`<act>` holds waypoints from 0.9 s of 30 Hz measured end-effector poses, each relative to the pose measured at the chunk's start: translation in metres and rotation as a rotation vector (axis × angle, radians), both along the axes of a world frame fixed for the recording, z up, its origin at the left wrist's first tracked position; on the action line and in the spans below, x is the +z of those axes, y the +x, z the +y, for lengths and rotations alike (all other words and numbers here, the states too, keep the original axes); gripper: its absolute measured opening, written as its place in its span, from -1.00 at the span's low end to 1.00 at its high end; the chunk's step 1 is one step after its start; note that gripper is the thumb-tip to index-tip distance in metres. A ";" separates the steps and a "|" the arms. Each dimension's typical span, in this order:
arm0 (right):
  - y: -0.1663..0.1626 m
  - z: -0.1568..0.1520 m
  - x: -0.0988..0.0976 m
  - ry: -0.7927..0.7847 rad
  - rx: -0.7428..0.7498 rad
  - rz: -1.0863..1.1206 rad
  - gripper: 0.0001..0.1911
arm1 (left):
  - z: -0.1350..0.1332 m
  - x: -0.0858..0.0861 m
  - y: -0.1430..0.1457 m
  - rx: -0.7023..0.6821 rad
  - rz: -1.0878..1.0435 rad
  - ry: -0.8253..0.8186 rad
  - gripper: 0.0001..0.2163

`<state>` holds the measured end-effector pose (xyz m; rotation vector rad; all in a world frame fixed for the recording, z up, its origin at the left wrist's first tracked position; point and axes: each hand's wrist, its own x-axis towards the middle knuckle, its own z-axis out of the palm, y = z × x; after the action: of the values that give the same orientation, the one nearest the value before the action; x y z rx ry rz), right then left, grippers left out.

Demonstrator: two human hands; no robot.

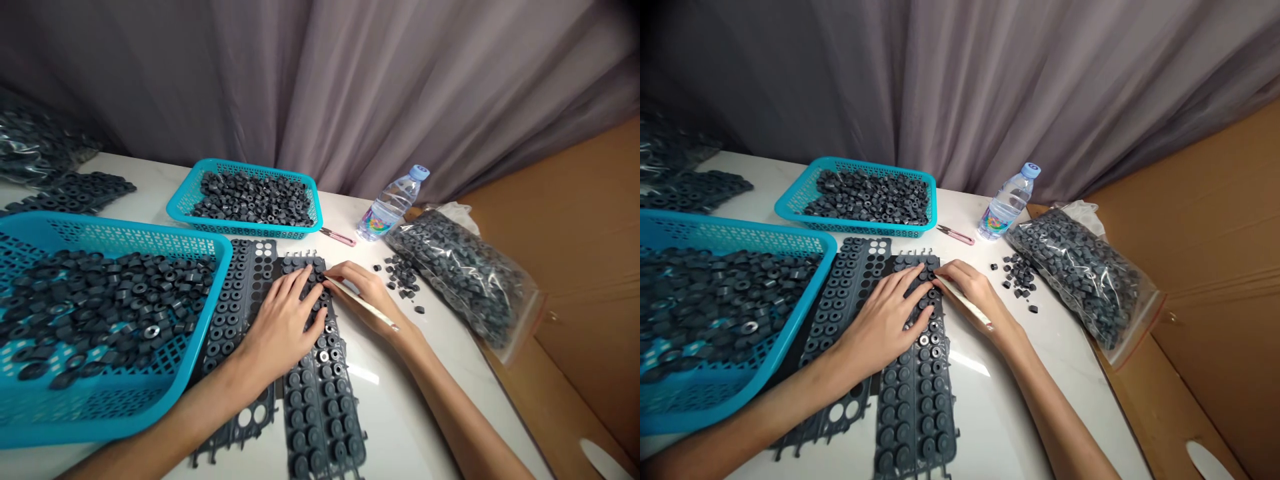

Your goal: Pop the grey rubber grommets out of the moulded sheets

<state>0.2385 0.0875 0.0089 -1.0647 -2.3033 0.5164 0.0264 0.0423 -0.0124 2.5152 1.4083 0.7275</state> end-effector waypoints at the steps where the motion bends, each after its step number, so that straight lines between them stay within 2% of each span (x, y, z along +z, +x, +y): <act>1: 0.000 0.000 0.000 0.002 0.003 -0.005 -0.80 | 0.000 0.000 0.000 0.000 0.001 0.000 -0.63; 15: -0.002 0.002 0.002 0.011 0.023 -0.055 -0.79 | 0.000 -0.001 0.000 -0.001 -0.004 0.014 -0.63; 27: -0.007 0.006 -0.012 0.225 -0.046 -0.289 -0.79 | 0.001 -0.003 0.001 -0.003 -0.016 0.024 -0.65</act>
<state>0.2314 0.0933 -0.0030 -1.1374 -2.5048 0.0841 0.0276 0.0433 -0.0150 2.5233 1.3979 0.7674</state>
